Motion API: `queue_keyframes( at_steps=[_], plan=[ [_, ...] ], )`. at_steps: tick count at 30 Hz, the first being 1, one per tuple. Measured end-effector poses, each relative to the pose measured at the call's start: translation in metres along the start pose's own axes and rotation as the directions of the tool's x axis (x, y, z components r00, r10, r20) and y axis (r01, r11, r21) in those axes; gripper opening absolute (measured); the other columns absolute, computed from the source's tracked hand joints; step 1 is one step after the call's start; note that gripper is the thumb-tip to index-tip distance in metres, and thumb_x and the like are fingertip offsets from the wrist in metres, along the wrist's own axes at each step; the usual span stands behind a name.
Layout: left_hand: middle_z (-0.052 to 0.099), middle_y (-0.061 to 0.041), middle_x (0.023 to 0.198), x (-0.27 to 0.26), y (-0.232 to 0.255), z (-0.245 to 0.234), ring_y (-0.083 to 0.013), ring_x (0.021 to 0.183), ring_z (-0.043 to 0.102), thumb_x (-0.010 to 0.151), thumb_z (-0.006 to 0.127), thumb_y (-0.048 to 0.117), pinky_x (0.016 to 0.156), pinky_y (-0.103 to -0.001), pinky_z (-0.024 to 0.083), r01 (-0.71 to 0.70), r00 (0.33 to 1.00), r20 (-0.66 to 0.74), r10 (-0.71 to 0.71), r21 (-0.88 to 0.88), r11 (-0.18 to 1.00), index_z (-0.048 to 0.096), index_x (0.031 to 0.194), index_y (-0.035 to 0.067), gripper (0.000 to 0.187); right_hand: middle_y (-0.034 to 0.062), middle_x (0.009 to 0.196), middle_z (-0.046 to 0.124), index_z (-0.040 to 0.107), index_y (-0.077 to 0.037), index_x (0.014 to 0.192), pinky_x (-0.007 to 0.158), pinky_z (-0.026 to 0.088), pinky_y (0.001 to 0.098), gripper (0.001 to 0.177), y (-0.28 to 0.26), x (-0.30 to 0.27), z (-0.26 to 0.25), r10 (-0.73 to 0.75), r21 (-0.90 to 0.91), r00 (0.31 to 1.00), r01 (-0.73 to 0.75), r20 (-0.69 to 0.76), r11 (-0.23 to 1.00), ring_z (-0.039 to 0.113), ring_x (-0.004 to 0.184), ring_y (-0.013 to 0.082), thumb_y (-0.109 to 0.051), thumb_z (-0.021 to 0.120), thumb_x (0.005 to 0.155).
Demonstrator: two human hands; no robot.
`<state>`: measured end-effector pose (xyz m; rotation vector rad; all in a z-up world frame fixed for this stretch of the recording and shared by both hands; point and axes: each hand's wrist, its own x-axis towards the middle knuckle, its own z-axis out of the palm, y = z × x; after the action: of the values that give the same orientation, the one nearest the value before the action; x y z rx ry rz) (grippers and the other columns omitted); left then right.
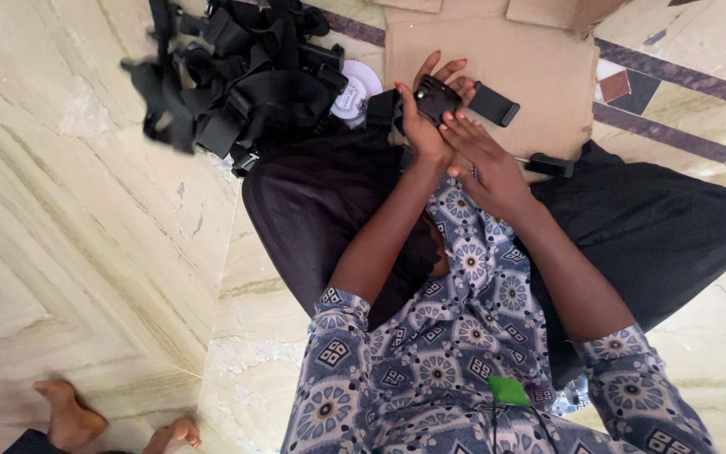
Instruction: The person sits on the floor and assembles black straps by attaching buckles and threading webbing through them. They handle multiple strap components, aligning and securing parts together.
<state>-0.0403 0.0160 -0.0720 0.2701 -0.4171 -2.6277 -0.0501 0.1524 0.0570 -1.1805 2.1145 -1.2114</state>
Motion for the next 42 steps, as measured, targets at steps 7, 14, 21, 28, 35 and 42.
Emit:
queue_keyframes(
  at_steps=[7, 14, 21, 28, 35, 42],
  plan=[
    [0.039, -0.023, 0.163, -0.007, -0.004, 0.03, -0.0331, 0.158, 0.035, 0.112, 0.024, 0.069, 0.131, -0.05, 0.028, 0.199, 0.964, 0.147, -0.223, 0.163, 0.966, 0.032, 0.162, 0.0, 0.085, 0.0252, 0.171, 0.024, 0.026, 0.002, 0.164, 0.132, 0.02, 0.0511, 0.078, 0.009, -0.009, 0.008, 0.11, -0.036, 0.986, -0.115, -0.126, 0.993, 0.021, 0.161, 0.0429, -0.045, 0.052, 0.107],
    [0.036, -0.009, 0.166, -0.035, -0.037, 0.0, -0.0201, 0.151, 0.037, 0.108, 0.033, 0.063, 0.124, -0.038, 0.031, 0.519, 0.842, -0.026, -0.538, 0.308, 0.797, 0.026, 0.167, 0.006, 0.082, 0.0243, 0.178, 0.0, 0.002, 0.0, 0.17, 0.138, 0.006, 0.0549, 0.096, 0.048, -0.009, 0.016, 0.188, -0.019, 0.933, -0.203, -0.306, 0.979, -0.001, 0.164, 0.0438, -0.063, 0.04, 0.107],
    [0.039, -0.009, 0.164, -0.046, -0.059, -0.014, -0.0205, 0.147, 0.041, 0.11, 0.037, 0.06, 0.123, -0.039, 0.035, 0.602, 0.788, -0.021, -0.615, 0.232, 0.764, 0.026, 0.167, 0.007, 0.079, 0.0256, 0.18, -0.004, 0.0, 0.0, 0.171, 0.138, -0.003, 0.0588, 0.096, 0.066, -0.012, 0.017, 0.311, -0.039, 0.886, -0.345, -0.344, 0.938, -0.008, 0.164, 0.0423, -0.066, 0.04, 0.112],
    [0.042, -0.017, 0.163, -0.011, -0.01, 0.016, -0.0265, 0.148, 0.044, 0.115, 0.023, 0.056, 0.122, -0.04, 0.032, 0.138, 0.99, -0.074, -0.119, 0.359, 0.923, 0.027, 0.166, 0.005, 0.072, 0.0313, 0.168, 0.02, 0.018, 0.004, 0.163, 0.129, 0.02, 0.0522, 0.097, 0.036, -0.012, 0.031, 0.066, 0.013, 0.996, -0.066, -0.054, 0.998, 0.019, 0.159, 0.0439, -0.055, 0.06, 0.098],
    [0.053, -0.021, 0.152, -0.015, -0.024, 0.018, -0.0286, 0.142, 0.052, 0.119, 0.029, 0.054, 0.122, -0.041, 0.038, 0.208, 0.969, 0.036, -0.246, 0.427, 0.88, 0.037, 0.16, -0.001, 0.07, 0.0157, 0.132, 0.071, 0.068, -0.004, 0.125, 0.107, 0.054, 0.0352, 0.018, 0.049, -0.018, 0.009, 0.294, 0.255, 0.896, -0.214, -0.334, 0.943, 0.07, 0.12, 0.0242, -0.01, 0.073, 0.109],
    [0.048, -0.011, 0.158, -0.026, -0.024, 0.033, -0.0225, 0.147, 0.046, 0.11, 0.031, 0.06, 0.119, -0.041, 0.042, 0.361, 0.901, 0.031, -0.432, 0.497, 0.789, 0.034, 0.163, 0.002, 0.079, 0.0152, 0.132, 0.052, 0.052, -0.002, 0.129, 0.107, 0.045, 0.043, 0.039, 0.054, -0.014, 0.007, 0.113, -0.215, 0.845, -0.26, -0.523, 0.941, 0.052, 0.126, 0.0343, 0.004, 0.071, 0.096]
  ],
)
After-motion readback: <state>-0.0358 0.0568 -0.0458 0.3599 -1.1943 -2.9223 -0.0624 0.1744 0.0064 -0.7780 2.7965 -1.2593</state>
